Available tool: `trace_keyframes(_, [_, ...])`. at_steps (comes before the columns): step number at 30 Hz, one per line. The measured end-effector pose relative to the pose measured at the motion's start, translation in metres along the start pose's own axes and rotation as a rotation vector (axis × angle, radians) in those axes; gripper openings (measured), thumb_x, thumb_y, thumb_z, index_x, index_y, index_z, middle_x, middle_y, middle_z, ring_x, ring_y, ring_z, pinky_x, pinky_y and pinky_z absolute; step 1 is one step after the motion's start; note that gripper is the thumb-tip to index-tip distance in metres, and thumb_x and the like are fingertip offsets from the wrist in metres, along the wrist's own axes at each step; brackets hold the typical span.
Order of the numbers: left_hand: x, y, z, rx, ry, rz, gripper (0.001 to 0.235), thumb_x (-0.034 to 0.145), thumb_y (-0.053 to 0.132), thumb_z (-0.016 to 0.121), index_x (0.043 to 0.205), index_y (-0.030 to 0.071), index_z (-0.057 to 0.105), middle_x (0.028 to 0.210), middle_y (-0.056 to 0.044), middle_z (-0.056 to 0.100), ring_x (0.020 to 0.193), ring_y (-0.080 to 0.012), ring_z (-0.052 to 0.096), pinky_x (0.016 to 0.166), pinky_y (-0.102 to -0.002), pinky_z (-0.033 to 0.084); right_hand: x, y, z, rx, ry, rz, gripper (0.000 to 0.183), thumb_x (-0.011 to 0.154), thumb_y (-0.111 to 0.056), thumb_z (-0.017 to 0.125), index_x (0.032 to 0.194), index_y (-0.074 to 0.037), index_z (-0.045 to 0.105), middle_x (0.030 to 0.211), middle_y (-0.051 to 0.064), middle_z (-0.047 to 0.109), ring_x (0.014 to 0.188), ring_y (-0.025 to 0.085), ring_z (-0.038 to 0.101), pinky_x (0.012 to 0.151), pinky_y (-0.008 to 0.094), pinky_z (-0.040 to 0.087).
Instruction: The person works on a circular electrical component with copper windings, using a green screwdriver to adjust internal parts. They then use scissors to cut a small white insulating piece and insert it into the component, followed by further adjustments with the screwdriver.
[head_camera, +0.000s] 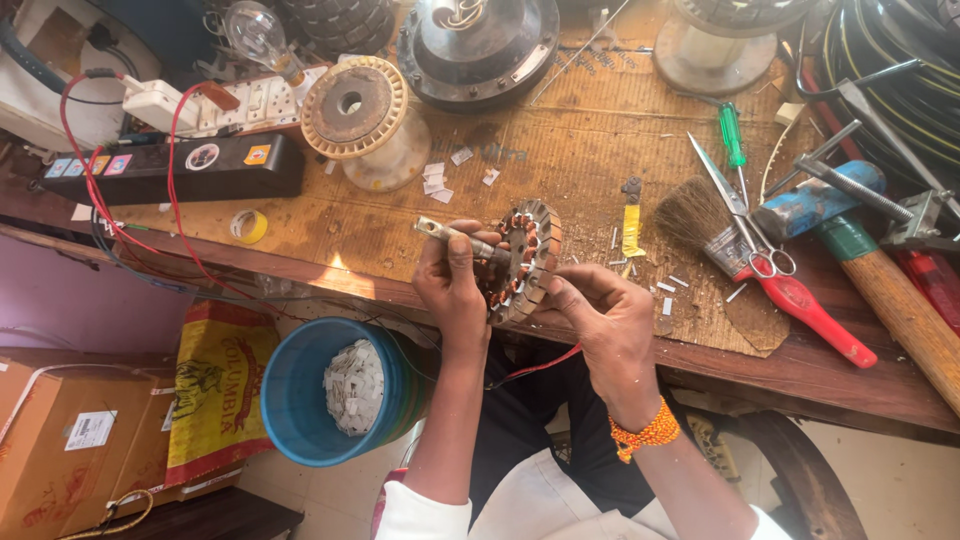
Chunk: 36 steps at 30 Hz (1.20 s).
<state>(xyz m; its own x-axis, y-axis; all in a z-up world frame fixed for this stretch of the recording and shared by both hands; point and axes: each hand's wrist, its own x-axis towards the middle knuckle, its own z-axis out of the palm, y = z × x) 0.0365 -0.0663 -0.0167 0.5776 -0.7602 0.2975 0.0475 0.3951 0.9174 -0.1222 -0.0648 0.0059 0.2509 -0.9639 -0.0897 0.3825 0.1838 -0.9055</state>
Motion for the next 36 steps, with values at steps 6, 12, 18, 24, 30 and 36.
trace_keyframes(6, [-0.003, -0.001, -0.002, 0.003, -0.010, -0.017, 0.042, 0.104, 0.040, 0.062, 0.112, -0.001, 0.066, 0.092, -0.011, 0.074, 0.084, -0.0162, 0.074, 0.075, -0.029, 0.060, 0.012, -0.023, -0.008, -0.451, -0.051, 0.045, 0.018, 0.092, -0.009, 0.068, 0.104, 0.004, 0.073, 0.087, 0.008, 0.078, 0.076, 0.011, 0.073, 0.069, 0.025, 0.060])
trace_keyframes(12, [-0.002, -0.002, 0.000, -0.006, 0.010, -0.028, 0.041, 0.104, 0.040, 0.063, 0.111, -0.001, 0.065, 0.092, -0.011, 0.074, 0.084, -0.0172, 0.074, 0.075, -0.029, 0.061, 0.017, -0.021, -0.006, -0.505, -0.021, 0.080, 0.018, 0.090, -0.010, 0.067, 0.101, 0.002, 0.074, 0.080, 0.003, 0.075, 0.067, 0.007, 0.066, 0.061, 0.024, 0.055])
trace_keyframes(18, [0.001, -0.005, -0.001, -0.052, 0.025, -0.004, 0.039, 0.105, 0.036, 0.063, 0.113, -0.001, 0.066, 0.094, -0.012, 0.074, 0.086, -0.0178, 0.074, 0.079, -0.030, 0.062, 0.007, -0.015, -0.015, -0.319, -0.024, 0.098, 0.017, 0.093, -0.011, 0.067, 0.100, 0.005, 0.071, 0.077, 0.003, 0.069, 0.062, 0.007, 0.061, 0.057, 0.024, 0.051])
trace_keyframes(24, [0.004, -0.005, -0.001, -0.117, 0.068, -0.060, 0.037, 0.104, 0.034, 0.064, 0.112, -0.002, 0.065, 0.091, -0.012, 0.073, 0.081, -0.0183, 0.073, 0.073, -0.031, 0.061, 0.007, -0.024, -0.019, -0.186, -0.036, -0.009, 0.019, 0.097, -0.012, 0.063, 0.106, 0.002, 0.069, 0.087, 0.001, 0.071, 0.068, 0.008, 0.066, 0.063, 0.024, 0.056])
trace_keyframes(30, [0.000, -0.005, 0.001, -0.084, 0.041, -0.038, 0.038, 0.105, 0.035, 0.063, 0.113, -0.002, 0.064, 0.092, -0.012, 0.073, 0.082, -0.0181, 0.073, 0.074, -0.030, 0.060, 0.010, -0.024, -0.008, -0.373, -0.058, -0.032, 0.021, 0.094, -0.012, 0.068, 0.110, 0.001, 0.072, 0.086, 0.005, 0.077, 0.075, 0.010, 0.074, 0.068, 0.026, 0.060])
trace_keyframes(36, [0.000, -0.006, 0.000, -0.060, 0.039, -0.052, 0.037, 0.105, 0.034, 0.063, 0.114, -0.002, 0.063, 0.093, -0.013, 0.073, 0.083, -0.0179, 0.073, 0.075, -0.030, 0.060, 0.012, -0.028, -0.005, -0.613, 0.022, -0.064, 0.022, 0.088, -0.016, 0.073, 0.104, 0.000, 0.076, 0.084, 0.004, 0.079, 0.073, 0.008, 0.073, 0.066, 0.025, 0.057])
